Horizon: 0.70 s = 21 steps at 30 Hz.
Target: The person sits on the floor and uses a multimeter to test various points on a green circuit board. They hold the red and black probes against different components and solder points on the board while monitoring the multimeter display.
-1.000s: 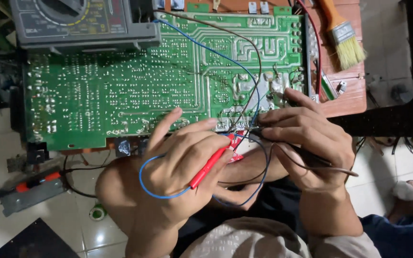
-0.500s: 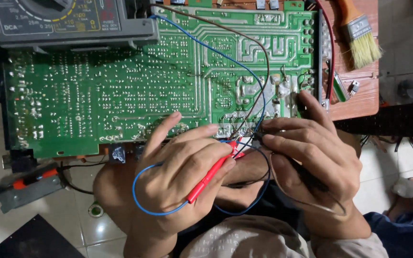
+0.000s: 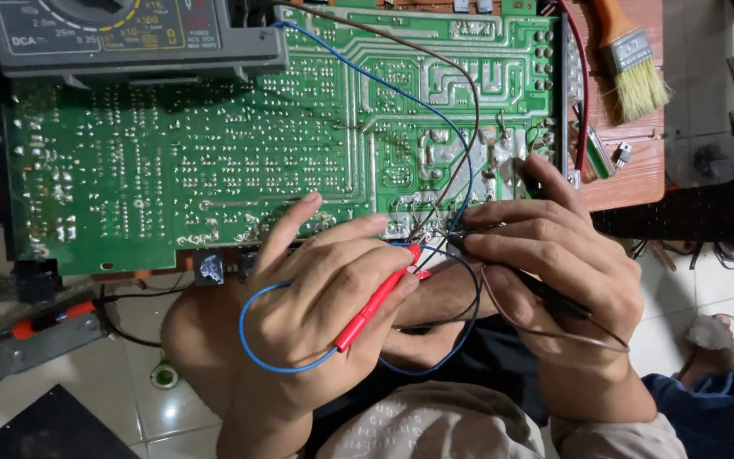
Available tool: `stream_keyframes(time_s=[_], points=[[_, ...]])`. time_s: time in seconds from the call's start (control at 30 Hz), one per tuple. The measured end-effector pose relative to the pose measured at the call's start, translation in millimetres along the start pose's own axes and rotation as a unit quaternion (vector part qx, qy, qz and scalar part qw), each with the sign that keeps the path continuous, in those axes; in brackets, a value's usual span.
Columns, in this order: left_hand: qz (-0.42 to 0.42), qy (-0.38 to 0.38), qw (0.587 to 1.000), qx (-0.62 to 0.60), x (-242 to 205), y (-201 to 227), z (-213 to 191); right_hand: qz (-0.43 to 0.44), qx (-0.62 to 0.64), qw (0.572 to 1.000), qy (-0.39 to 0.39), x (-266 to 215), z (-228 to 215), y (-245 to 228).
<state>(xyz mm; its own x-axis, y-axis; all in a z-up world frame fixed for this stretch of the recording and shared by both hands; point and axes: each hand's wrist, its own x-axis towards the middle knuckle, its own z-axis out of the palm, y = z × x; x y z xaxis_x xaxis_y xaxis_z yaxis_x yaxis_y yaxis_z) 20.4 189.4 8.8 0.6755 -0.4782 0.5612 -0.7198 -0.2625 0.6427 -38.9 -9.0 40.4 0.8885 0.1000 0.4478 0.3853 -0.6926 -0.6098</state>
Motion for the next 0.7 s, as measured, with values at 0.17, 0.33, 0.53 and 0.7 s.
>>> stream_keyframes(time_s=[0.17,0.33,0.53,0.7], points=[[0.002,-0.004,1.0,0.005,0,0,0,-0.008,-0.002,1.0,-0.005,0,0,3],[0.001,-0.005,1.0,0.002,0,0,-1,-0.01,-0.005,1.0,-0.002,-1,0,5],[0.001,-0.001,1.0,0.002,0,0,0,-0.035,0.002,0.999,-0.003,-2,0,10],[-0.001,-0.003,1.0,-0.001,1,0,0,-0.006,-0.008,1.0,-0.007,1,0,3]])
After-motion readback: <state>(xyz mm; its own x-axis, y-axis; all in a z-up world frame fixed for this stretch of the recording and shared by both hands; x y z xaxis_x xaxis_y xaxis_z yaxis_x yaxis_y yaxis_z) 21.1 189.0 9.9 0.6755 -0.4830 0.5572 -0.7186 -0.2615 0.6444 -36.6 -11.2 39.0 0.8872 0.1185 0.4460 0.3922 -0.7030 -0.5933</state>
